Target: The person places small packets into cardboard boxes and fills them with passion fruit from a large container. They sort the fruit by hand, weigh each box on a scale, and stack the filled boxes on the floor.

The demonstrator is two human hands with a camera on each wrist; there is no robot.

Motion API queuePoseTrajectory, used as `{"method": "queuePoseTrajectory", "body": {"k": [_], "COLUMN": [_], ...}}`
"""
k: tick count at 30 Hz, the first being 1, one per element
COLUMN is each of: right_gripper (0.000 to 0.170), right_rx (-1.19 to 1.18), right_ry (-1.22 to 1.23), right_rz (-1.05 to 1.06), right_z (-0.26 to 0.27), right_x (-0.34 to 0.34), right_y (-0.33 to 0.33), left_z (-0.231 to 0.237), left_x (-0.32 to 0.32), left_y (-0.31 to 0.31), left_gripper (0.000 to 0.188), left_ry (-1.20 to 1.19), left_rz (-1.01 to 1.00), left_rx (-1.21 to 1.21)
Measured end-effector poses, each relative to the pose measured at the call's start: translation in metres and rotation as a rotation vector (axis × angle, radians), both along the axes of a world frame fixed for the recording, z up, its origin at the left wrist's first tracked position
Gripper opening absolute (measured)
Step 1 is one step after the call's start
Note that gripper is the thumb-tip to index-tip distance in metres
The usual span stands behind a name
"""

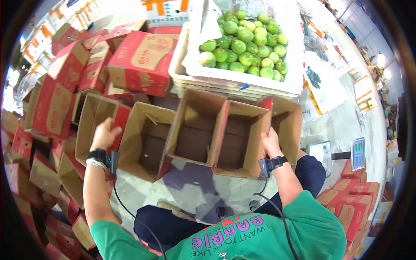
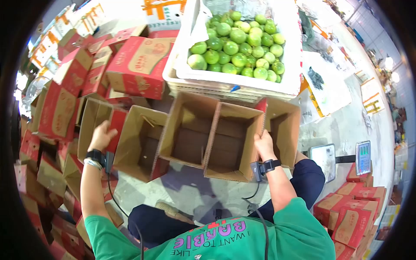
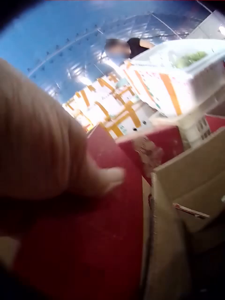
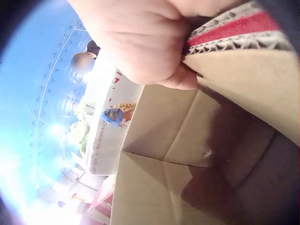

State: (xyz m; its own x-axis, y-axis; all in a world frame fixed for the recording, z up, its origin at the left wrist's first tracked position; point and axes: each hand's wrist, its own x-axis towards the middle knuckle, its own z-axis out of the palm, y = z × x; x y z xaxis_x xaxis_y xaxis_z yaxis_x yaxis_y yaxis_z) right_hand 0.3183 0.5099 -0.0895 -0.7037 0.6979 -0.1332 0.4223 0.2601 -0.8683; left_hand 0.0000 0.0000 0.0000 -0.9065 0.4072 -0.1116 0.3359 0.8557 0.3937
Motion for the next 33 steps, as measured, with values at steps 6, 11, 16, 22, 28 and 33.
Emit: {"method": "queuePoseTrajectory", "body": {"k": [6,11,16,22,28,33], "right_gripper": [0.044,0.035,0.03,0.023,0.039,0.067], "right_rx": [0.155,0.238,0.196,0.525,0.593,0.663], "right_ry": [-0.304,-0.406,-0.449,-0.031,0.021,-0.235], "right_rz": [0.206,0.272,0.481,0.583,0.238,0.162], "right_z": [0.016,0.019,0.031,0.204,0.264,0.09], "right_x": [0.018,0.015,0.024,0.003,0.005,-0.033], "right_y": [-0.016,0.008,0.031,0.179,0.468,0.611], "left_z": [-0.062,-0.103,-0.107,-0.087,-0.012,-0.007], "left_x": [0.029,-0.001,-0.002,0.031,0.139,0.221], "left_y": [0.047,0.033,0.083,0.135,0.21,0.264], "left_gripper": [0.049,0.047,0.041,0.074,0.052,0.04], "left_ry": [-0.019,0.111,0.113,0.124,0.24,0.035], "left_rz": [0.277,0.322,0.359,0.448,0.209,0.377], "left_rx": [-0.155,0.245,0.041,0.014,0.139,0.477]}}
